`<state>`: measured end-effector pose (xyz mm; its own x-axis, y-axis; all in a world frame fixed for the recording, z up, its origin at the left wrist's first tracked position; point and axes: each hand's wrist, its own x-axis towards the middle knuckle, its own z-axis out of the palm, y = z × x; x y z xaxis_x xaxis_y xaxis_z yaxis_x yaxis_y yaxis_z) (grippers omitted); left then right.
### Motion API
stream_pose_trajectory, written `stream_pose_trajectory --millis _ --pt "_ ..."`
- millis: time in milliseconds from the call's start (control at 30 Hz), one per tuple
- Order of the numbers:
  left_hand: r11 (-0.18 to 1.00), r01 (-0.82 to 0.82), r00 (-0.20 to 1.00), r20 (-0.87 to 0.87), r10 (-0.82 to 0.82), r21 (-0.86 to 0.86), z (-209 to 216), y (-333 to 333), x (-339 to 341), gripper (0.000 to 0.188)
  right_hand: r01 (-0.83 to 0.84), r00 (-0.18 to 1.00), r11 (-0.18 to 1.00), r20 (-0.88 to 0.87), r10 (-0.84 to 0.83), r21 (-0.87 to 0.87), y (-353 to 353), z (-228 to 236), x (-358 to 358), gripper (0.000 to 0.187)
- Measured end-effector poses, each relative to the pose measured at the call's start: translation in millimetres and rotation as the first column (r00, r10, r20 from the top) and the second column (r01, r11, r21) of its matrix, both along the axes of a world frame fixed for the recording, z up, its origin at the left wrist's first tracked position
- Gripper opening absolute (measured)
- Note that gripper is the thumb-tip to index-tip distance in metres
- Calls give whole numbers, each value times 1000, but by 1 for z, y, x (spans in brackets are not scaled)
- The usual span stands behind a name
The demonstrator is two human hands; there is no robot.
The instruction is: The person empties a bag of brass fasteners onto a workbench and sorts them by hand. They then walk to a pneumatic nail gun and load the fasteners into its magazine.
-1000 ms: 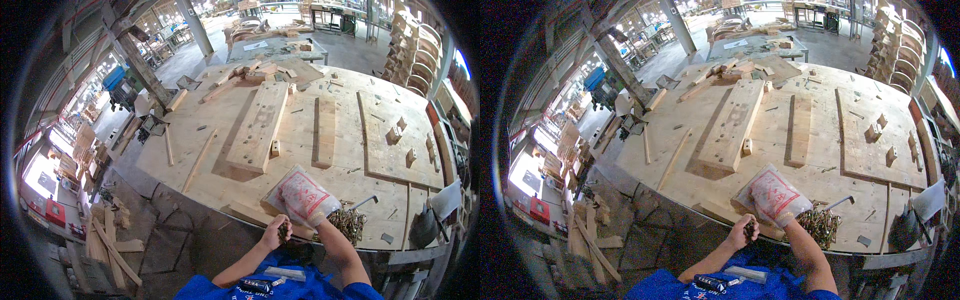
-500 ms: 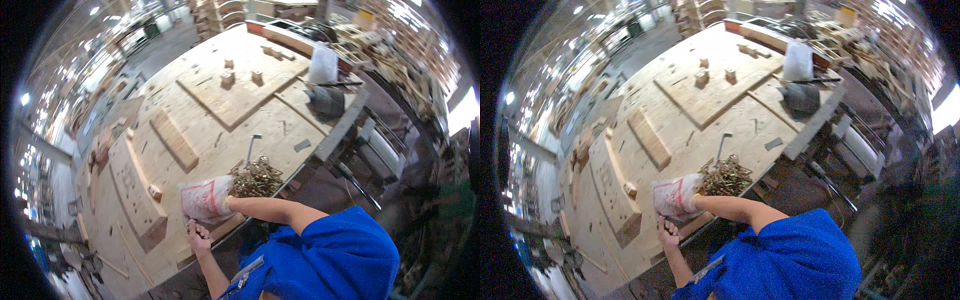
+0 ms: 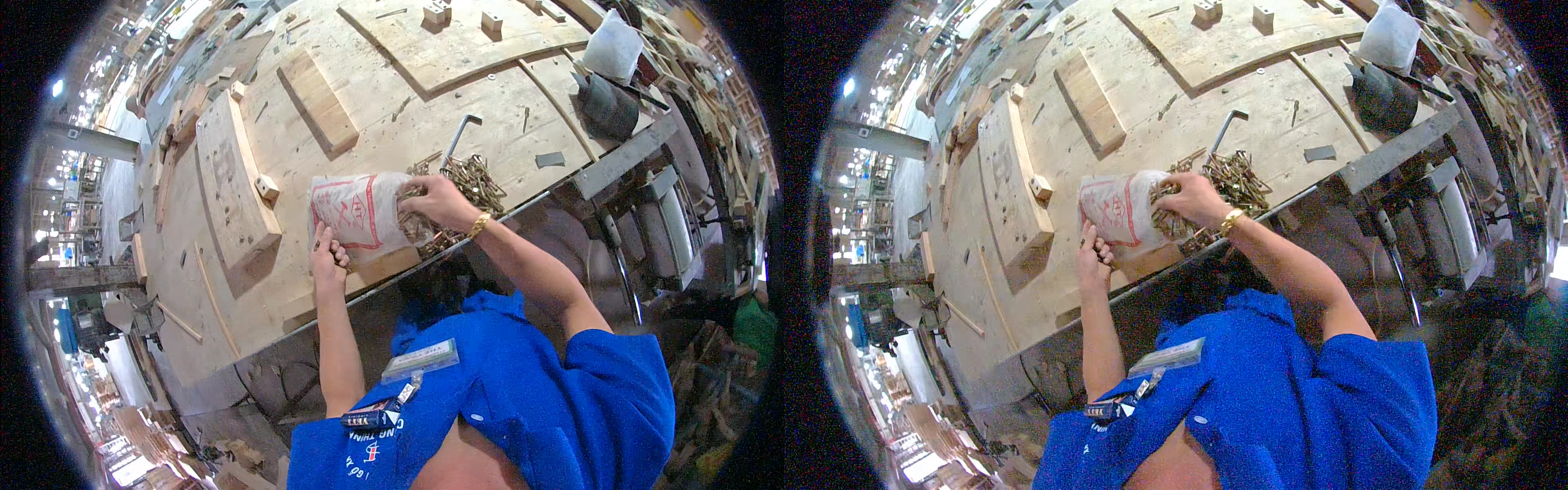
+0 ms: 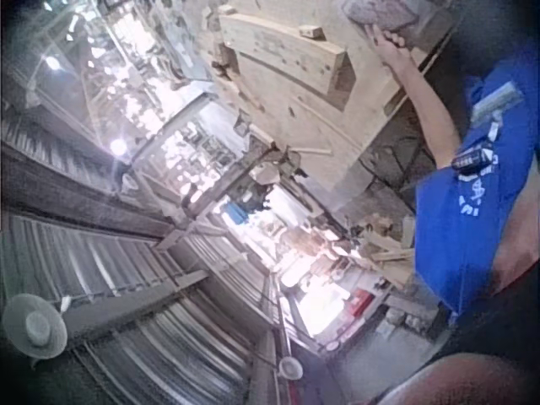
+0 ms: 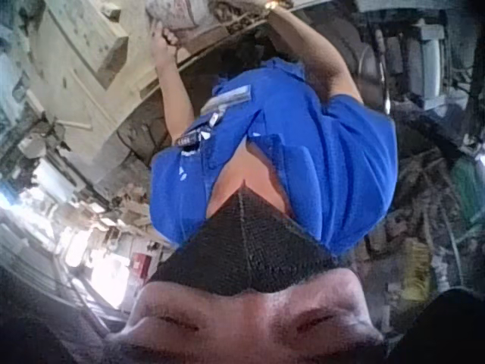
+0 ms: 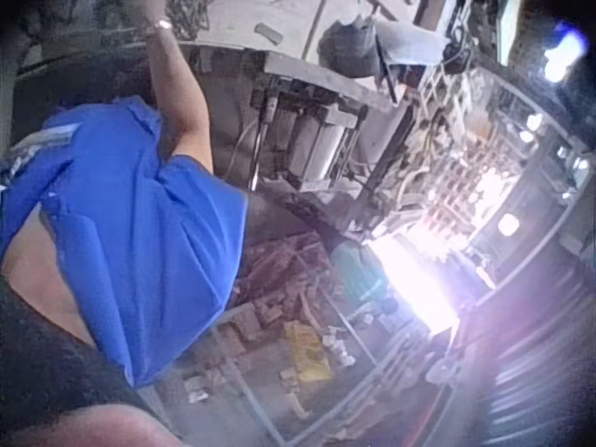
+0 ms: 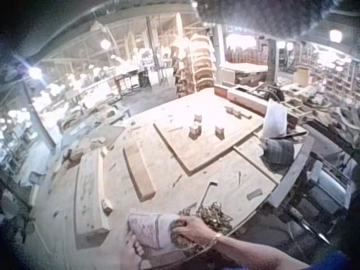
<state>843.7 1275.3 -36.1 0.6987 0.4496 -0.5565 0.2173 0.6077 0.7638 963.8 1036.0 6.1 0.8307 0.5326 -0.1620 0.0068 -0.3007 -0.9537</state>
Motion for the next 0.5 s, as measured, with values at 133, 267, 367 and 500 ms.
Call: stream_pose_trajectory --millis 133,267,367,500 --pt "1000 -16 1000 7 16 -8 0 -3 -1 44 71 965 997 -255 -62 23 -34 1 4 31" --pt "999 12 999 46 -10 -49 7 -16 -1 39 221 873 940 -483 -71 260 -62 -13 8 24" --pt "997 9 997 81 -3 -75 14 -20 -5 35 278 820 892 -571 -28 356 -73 -8 10 27" --pt "994 97 985 146 -88 -55 31 -39 0 23 374 803 826 -593 -61 422 -89 -12 16 29"
